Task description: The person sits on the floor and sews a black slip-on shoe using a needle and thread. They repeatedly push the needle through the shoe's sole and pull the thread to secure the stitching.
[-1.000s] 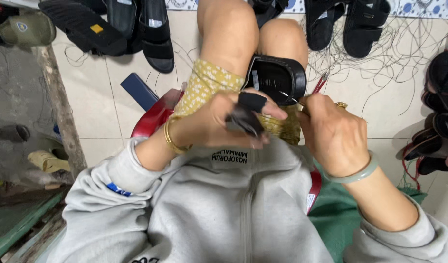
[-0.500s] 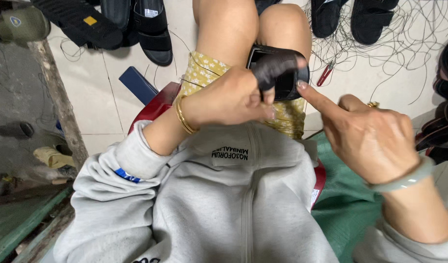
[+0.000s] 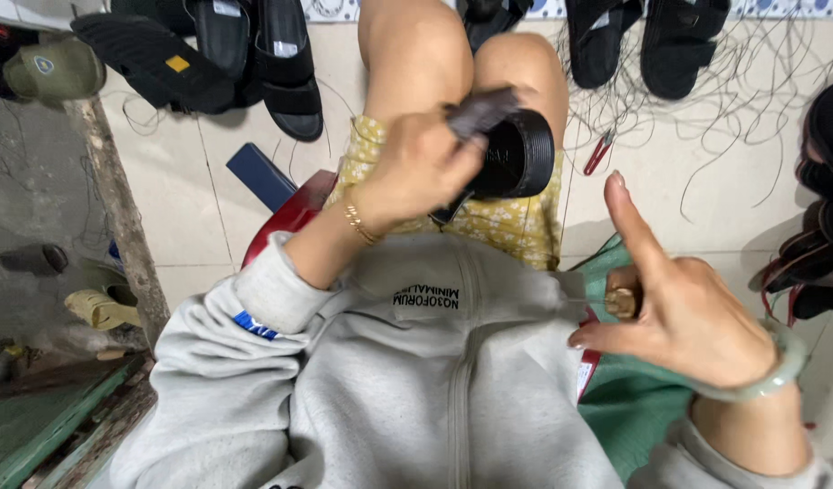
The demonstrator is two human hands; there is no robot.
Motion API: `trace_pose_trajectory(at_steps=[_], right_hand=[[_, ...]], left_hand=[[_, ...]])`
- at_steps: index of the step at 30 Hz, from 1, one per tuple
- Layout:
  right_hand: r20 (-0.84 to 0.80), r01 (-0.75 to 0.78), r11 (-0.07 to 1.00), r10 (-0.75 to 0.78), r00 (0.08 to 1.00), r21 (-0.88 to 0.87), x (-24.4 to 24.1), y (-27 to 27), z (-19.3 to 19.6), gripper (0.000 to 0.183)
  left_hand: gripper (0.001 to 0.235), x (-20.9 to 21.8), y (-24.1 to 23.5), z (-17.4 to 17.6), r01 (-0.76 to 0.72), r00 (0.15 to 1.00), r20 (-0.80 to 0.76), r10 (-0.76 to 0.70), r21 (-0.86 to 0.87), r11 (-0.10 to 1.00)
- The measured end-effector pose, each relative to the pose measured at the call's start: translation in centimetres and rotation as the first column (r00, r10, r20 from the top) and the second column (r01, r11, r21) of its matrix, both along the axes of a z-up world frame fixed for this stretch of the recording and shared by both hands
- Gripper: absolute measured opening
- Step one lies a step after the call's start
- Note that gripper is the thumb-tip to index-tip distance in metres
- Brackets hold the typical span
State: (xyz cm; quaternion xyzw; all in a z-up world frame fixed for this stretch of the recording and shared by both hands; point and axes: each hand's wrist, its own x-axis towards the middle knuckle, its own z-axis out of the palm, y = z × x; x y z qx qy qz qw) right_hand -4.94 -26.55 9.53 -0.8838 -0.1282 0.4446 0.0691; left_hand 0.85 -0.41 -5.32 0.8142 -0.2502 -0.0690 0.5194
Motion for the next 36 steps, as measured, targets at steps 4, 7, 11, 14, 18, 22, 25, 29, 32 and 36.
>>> trace_pose_trajectory(at_steps=[4,7,11,14,18,22,25,29,32,36], right_hand=[[-0.023,0.471,0.63,-0.584,0.812,0.618,-0.5,-0.4,-2.9,0.054],[0.18,0.457,0.647,-0.675,0.716,0.611,-0.2,2.0,-4.7,0.018],[0.199,0.201,0.457,-0.686,0.7,0.866,0.3,3.6,-7.8,0.004],[-0.546,0.49,-0.29,-0.647,0.533,0.822,-0.3,5.5,-8.8,0.014],[-0.537,0.635,-0.036,-0.572,0.62,0.771,-0.9,4.4,-7.6,0.027],[-0.124,0.414,0.486,-0.523,0.843,0.77,-0.5,2.4,-3.8,0.049],[0.304,0.382,0.727,-0.618,0.725,0.57,0.6,-6.3,-5.3,0.039],[0.402,0.509,0.707,-0.702,0.588,0.491,2.4,-9.5,-6.7,0.032],[0.305,0.542,0.644,-0.75,0.587,0.541,3.8,-7.9,-7.1,0.031],[0.204,0.577,0.578,-0.786,0.583,0.577,3.6,-3.6,-8.0,0.035]], left_hand=[[0.035,2.2,6.3,-2.5,-0.502,0.851,0.391,0.35,0.411,0.761],[0.036,1.6,5.4,1.8,-0.633,0.774,0.382,0.505,0.431,0.643],[0.041,-2.1,1.7,4.9,-0.17,0.867,0.497,0.025,0.25,0.953],[0.04,-2.6,1.7,5.0,0.029,0.995,0.101,-0.021,-0.083,0.996],[0.038,-3.4,-0.9,9.0,0.14,0.987,-0.044,-0.158,-0.272,0.952],[0.04,-3.0,-0.7,7.2,0.161,0.985,-0.019,-0.171,-0.239,0.958],[0.026,-1.6,2.0,6.3,0.088,0.976,-0.205,-0.07,0.08,0.993],[0.061,-1.9,7.5,4.0,0.038,0.994,0.048,-0.101,0.704,0.709],[0.028,0.6,8.2,8.8,0.474,0.66,-0.688,-0.301,0.071,0.878],[0.016,0.8,3.6,7.1,-0.089,0.671,-0.604,-0.43,-0.641,0.762]])
